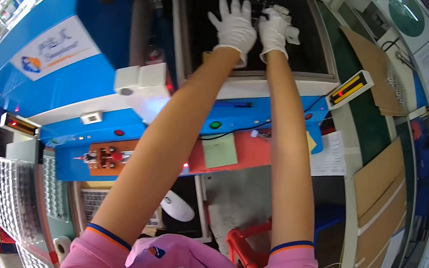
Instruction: The worker is picking small electronic components from a tray and placing them into a test fixture at a workstation.
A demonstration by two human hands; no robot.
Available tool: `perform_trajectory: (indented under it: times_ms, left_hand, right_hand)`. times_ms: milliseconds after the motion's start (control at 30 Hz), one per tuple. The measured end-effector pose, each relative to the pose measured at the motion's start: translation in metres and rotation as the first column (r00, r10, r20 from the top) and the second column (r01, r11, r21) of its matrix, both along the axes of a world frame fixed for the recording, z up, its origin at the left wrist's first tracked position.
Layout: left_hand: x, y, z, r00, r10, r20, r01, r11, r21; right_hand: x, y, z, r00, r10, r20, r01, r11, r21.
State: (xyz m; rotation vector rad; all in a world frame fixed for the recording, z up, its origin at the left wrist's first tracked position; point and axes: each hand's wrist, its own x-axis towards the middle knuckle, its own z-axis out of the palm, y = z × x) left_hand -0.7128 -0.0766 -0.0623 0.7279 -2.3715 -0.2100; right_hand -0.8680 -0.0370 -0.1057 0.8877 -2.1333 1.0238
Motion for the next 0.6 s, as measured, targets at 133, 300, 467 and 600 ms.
perform_trajectory:
  times_ms: [133, 300, 467, 600]
  left_hand:
    - [-0.020, -0.038, -0.023, 0.971, -0.191, 0.146, 0.182, 0.980, 0.074]
    - [-0.043, -0.029, -0.005, 0.919, -0.219, 0.328, 0.198, 0.975, 0.097]
    - [-0.045, -0.045, -0.002, 0.973, -0.207, -0.102, 0.229, 0.928, 0.295]
    - [-0.017, -0.034, 0.014, 0.463, -0.117, -0.879, 0.607, 0.764, 0.218]
  right_hand:
    - [0.018, -0.013, 0.012, 0.953, 0.122, 0.278, -0.106, 0.992, -0.073]
    - [-0.002, 0.003, 0.011, 0.958, 0.103, 0.267, -0.088, 0.994, -0.065]
    - [0.006, -0.007, 0.016, 0.885, 0.312, 0.346, -0.233, 0.939, -0.251]
    - [0.019, -0.014, 0.016, 0.899, 0.333, 0.284, -0.338, 0.941, -0.034]
